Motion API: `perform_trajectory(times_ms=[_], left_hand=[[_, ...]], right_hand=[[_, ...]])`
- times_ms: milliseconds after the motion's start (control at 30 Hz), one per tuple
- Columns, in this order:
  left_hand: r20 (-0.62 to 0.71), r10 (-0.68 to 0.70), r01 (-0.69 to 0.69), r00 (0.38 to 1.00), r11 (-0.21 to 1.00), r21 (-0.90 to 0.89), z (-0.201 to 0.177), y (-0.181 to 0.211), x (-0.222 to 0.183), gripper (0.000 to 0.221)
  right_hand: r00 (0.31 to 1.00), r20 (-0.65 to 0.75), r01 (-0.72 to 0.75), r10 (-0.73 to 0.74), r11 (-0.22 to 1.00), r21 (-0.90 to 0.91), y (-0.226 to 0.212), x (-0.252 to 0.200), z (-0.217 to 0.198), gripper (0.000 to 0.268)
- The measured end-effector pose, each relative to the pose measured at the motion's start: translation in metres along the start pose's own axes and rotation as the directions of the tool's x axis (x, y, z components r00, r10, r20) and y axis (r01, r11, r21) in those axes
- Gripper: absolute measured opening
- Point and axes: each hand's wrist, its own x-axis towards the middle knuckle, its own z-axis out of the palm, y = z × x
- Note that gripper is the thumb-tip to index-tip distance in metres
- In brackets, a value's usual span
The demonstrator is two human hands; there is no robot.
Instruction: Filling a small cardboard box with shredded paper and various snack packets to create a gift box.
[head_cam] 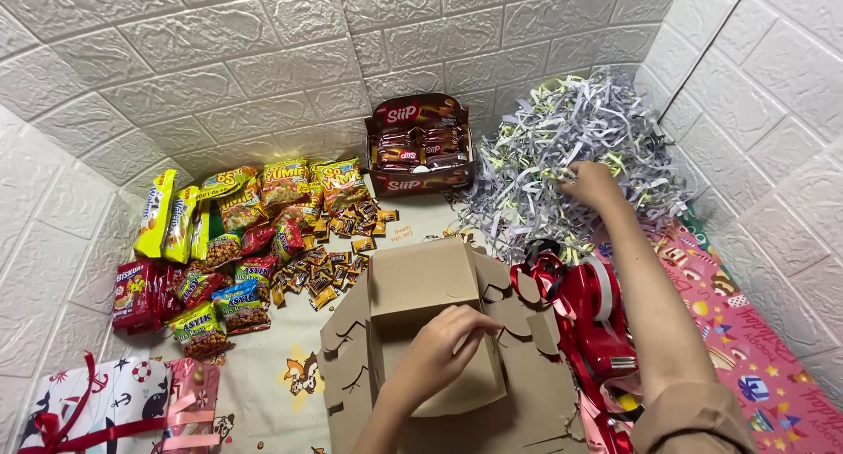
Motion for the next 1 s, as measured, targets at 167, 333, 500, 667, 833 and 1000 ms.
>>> perform_trajectory(times_ms=[167,333,500,667,833,1000], left_hand=[[-0.04,-0.054,0.053,0.998,0.998,-0.021,0.0,-0.004,0.022,0.021],[-0.14,-0.11,0.108,0.984,0.994,-0.023,0.012,-0.029,0.046,0.027],[-0.171,-0.214,0.186,0.962,0.968,-0.171,0.014,-0.007,0.057,0.084],[-0.202,-0.225,0.136,0.953,0.916,-0.376,0.023,-0.003,0.068,0.112],[-0.248,-0.242,0.103,0.938,0.879,-0.466,0.031,-0.025,0.068,0.069],[-0.401,-0.311,0.235,0.862,0.945,-0.227,0.055,-0.101,0.049,0.012]], right_hand=[[0.989,0.146,0.04,-0.027,0.996,-0.086,-0.031,-0.045,-0.022,0.048],[0.933,0.081,0.36,-0.352,0.925,-0.125,-0.023,-0.063,-0.018,0.032],[0.841,0.21,0.51,-0.499,0.86,0.005,-0.071,-0.129,-0.046,0.029],[0.717,0.336,0.601,-0.611,0.786,0.146,-0.089,-0.162,-0.024,0.036],[0.602,0.32,0.694,-0.731,0.678,0.242,-0.109,-0.202,-0.029,0.047],[0.799,-0.108,0.572,-0.592,0.691,0.441,-0.095,-0.23,-0.043,0.06]])
